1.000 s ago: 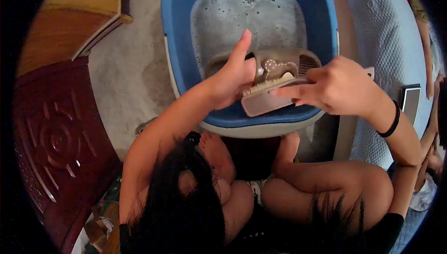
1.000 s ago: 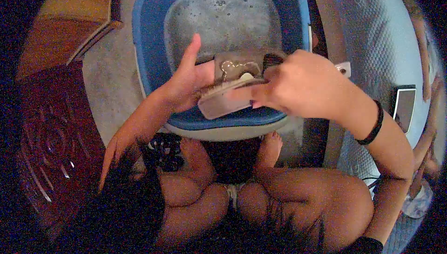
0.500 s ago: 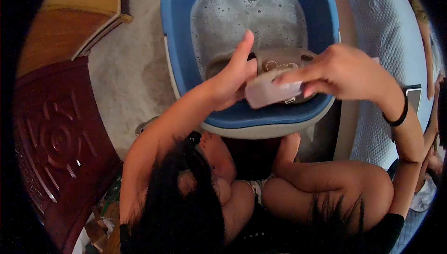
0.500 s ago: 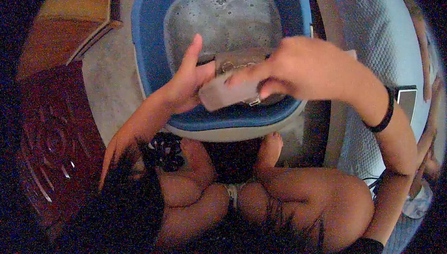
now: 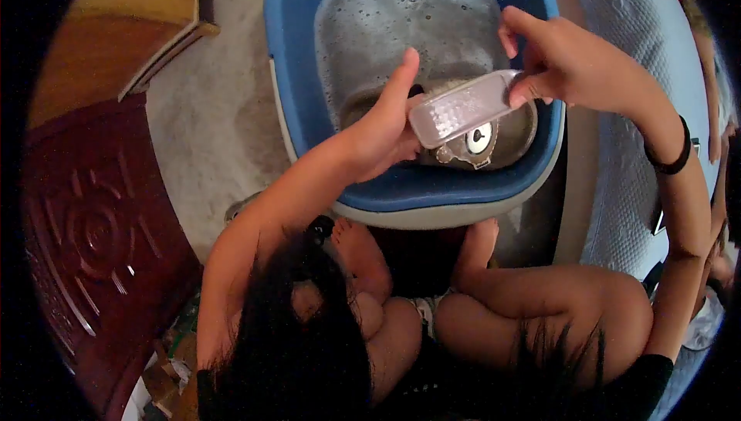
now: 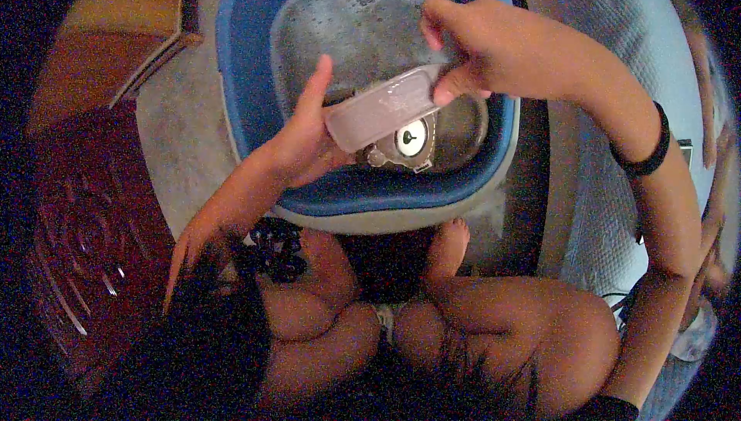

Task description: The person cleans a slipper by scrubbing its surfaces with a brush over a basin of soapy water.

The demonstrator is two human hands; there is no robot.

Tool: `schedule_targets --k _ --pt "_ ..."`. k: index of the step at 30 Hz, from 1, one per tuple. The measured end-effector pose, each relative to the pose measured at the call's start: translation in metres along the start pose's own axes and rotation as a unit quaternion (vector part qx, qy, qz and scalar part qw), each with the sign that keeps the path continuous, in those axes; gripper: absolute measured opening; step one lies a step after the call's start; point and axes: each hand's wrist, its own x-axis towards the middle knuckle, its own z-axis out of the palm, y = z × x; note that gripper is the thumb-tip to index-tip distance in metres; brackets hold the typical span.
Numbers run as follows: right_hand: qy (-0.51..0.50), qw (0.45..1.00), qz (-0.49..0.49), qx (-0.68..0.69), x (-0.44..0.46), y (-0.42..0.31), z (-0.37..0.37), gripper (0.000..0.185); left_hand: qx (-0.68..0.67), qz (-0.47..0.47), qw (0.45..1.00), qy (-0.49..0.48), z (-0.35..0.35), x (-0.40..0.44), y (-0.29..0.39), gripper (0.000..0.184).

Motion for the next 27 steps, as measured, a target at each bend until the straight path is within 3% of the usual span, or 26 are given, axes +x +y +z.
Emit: schedule_targets --k 1,5,6,7,11,12,16,20,25,27 --pt "0.075 0.988 -0.094 -0.095 0.001 0.008 0.006 0.037 -0.007 -0.002 1.0 0.001 0.0 0.0 0.0 0.097" --pt "0.022 0.971 -0.094 -0.218 -0.002 -0.011 0.036 0.049 -0.017 0.019 0.999 -0.046 0.0 0.0 -0.001 0.104" --pt "0.007 0.958 -0.141 -0.249 -0.004 -0.015 0.041 0.049 -0.014 0.029 0.996 -0.079 -0.002 0.003 -0.003 0.104" --pt "0.016 0.953 -0.132 -0.273 -0.005 -0.021 0.043 0.051 -0.011 0.038 0.993 -0.113 -0.003 0.004 -0.004 0.105" --pt "0.097 0.938 -0.087 -0.322 -0.003 -0.016 0.023 0.055 0.021 0.024 0.996 -0.085 0.001 0.001 0.0 0.106" --pt "0.098 0.932 -0.036 -0.348 -0.001 -0.013 0.012 0.059 0.028 0.019 0.997 -0.071 0.002 0.0 0.001 0.106" --pt "0.104 0.927 -0.058 -0.355 0.004 0.003 0.009 0.064 -0.009 0.014 0.999 -0.039 0.008 -0.002 0.001 0.096" --pt "0.086 0.922 -0.11 -0.361 0.003 -0.023 0.037 0.063 0.038 0.019 0.996 -0.074 0.002 0.001 -0.002 0.099" --pt "0.129 0.913 -0.093 -0.375 0.008 -0.01 0.015 0.066 0.056 0.03 0.993 -0.098 -0.002 0.005 -0.001 0.107" --pt "0.126 0.933 -0.038 -0.336 0.013 0.005 -0.007 0.07 0.04 0.033 0.994 -0.094 0.001 0.005 0.0 0.107"
